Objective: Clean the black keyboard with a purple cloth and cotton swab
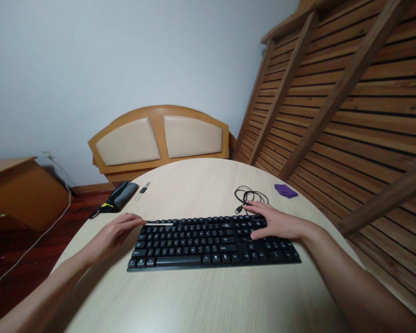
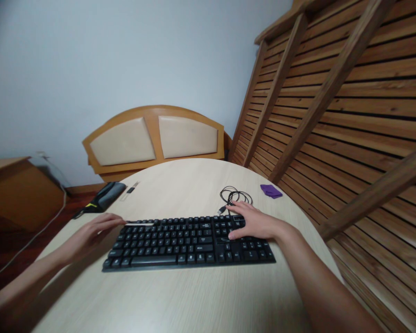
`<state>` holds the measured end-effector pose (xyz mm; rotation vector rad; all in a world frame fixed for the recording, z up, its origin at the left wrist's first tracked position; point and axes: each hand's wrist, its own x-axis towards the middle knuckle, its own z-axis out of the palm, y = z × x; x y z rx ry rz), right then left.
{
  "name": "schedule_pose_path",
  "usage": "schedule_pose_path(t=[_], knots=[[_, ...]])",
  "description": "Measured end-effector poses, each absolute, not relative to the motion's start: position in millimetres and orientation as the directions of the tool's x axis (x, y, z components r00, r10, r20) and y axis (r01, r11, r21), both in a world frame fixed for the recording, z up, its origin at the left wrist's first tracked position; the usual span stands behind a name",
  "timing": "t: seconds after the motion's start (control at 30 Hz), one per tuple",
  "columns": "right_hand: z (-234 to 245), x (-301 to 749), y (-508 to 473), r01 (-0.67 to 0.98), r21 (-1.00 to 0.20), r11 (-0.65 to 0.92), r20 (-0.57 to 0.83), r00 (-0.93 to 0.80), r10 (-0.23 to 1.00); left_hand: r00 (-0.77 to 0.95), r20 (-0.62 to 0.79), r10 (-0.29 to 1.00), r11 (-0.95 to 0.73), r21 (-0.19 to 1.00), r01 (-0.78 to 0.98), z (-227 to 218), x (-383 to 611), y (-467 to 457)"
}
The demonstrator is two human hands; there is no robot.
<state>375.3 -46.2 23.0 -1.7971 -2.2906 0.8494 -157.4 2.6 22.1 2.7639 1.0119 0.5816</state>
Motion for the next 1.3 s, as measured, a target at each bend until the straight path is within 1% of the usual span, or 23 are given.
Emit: schedule_pose_path(t=[0.23,0.47,0.7,1.0,1.3], knots=[[22.4,375.7,-45.8,0.861,-0.484,0.156,-0.243,-0.303,0.921,0.724,0.326,0.608,-0.793,0.217,0.569,20.4,-157.5,7.3],[23.6,374.5,-46.2,0.864,-0.483,0.139,-0.257,-0.292,0.921,0.738,0.306,0.601,-0.799,0.244,0.549,16.0,-148.8,6.9],[24.8,373.7,-47.0,0.871,-0.472,0.139,-0.264,-0.290,0.920,0.771,0.268,0.578,-0.815,0.240,0.528,16.1,-145.3,12.2],[25.7,373.5,-46.1,0.865,-0.485,0.126,-0.270,-0.285,0.920,0.737,0.272,0.618,-0.780,0.328,0.533,22.9,-124.5,6.0],[26.6,372.8,-46.7,0.870,-0.477,0.123,-0.274,-0.280,0.920,0.764,0.234,0.602,-0.786,0.345,0.513,26.1,-115.9,7.4]])
